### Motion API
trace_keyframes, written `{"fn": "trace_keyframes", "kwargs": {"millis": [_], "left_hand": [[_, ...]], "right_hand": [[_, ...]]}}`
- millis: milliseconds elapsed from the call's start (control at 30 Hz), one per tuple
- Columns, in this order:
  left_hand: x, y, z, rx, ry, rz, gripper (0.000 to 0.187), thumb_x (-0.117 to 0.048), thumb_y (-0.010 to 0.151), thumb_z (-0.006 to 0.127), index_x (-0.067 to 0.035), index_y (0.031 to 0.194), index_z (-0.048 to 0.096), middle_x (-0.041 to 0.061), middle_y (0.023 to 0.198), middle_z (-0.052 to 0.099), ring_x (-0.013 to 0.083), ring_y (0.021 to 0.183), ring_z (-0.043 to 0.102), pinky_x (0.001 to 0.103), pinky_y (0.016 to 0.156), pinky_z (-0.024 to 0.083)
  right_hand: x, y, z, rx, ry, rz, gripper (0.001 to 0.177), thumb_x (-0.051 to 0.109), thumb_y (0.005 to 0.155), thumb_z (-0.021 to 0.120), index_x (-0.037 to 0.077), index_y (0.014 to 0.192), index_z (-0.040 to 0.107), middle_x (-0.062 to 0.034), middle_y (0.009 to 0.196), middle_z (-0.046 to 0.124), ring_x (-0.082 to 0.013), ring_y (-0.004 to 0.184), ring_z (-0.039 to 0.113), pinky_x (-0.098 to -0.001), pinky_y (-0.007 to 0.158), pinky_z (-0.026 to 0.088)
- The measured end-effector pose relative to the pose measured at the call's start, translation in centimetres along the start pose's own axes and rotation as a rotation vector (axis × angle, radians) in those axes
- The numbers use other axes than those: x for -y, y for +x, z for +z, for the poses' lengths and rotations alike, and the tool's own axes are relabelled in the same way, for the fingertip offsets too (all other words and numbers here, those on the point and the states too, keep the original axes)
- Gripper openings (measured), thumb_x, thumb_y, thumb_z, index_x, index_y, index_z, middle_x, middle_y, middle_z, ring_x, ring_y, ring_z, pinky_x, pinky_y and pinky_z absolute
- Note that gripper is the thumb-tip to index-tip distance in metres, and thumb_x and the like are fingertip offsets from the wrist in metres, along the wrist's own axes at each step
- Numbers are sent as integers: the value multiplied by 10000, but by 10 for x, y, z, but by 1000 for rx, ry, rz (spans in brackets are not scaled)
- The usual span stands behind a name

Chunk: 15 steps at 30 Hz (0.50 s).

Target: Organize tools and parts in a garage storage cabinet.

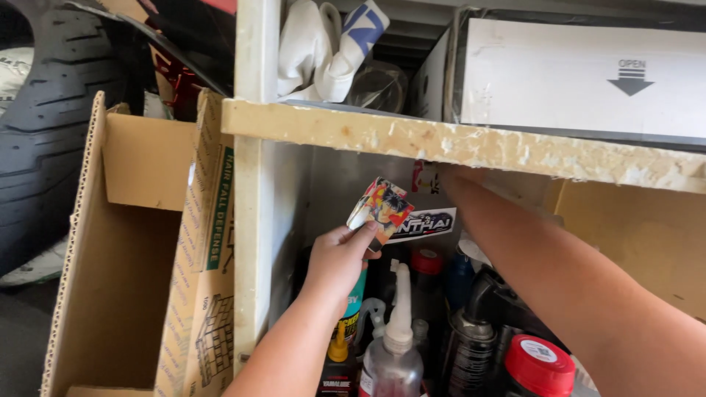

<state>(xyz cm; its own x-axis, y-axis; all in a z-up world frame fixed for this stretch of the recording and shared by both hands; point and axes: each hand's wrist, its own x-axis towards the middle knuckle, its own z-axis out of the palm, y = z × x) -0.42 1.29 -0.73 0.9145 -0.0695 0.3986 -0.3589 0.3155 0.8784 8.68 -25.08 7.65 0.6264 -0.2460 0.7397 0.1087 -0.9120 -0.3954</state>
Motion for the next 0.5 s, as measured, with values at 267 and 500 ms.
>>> {"fn": "trace_keyframes", "kwargs": {"millis": [267,500], "left_hand": [[7,1,0,18,12,21,318,-348,904,716,-40,960,772,22,852,770,106,732,682,288,678,496],[1,-1,-2,-1,32,3,311,-349,909,710,-50,965,776,12,860,772,100,738,678,274,675,496]], "right_hand": [[-24,95,44,1,37,153,531,417,986,606,139,1437,574,-151,1428,602,-322,1276,580,-414,1053,460],[22,43,-7,330,204,203,651,551,977,579,147,1483,514,-142,1413,600,-280,1232,593,-404,985,484]]}}
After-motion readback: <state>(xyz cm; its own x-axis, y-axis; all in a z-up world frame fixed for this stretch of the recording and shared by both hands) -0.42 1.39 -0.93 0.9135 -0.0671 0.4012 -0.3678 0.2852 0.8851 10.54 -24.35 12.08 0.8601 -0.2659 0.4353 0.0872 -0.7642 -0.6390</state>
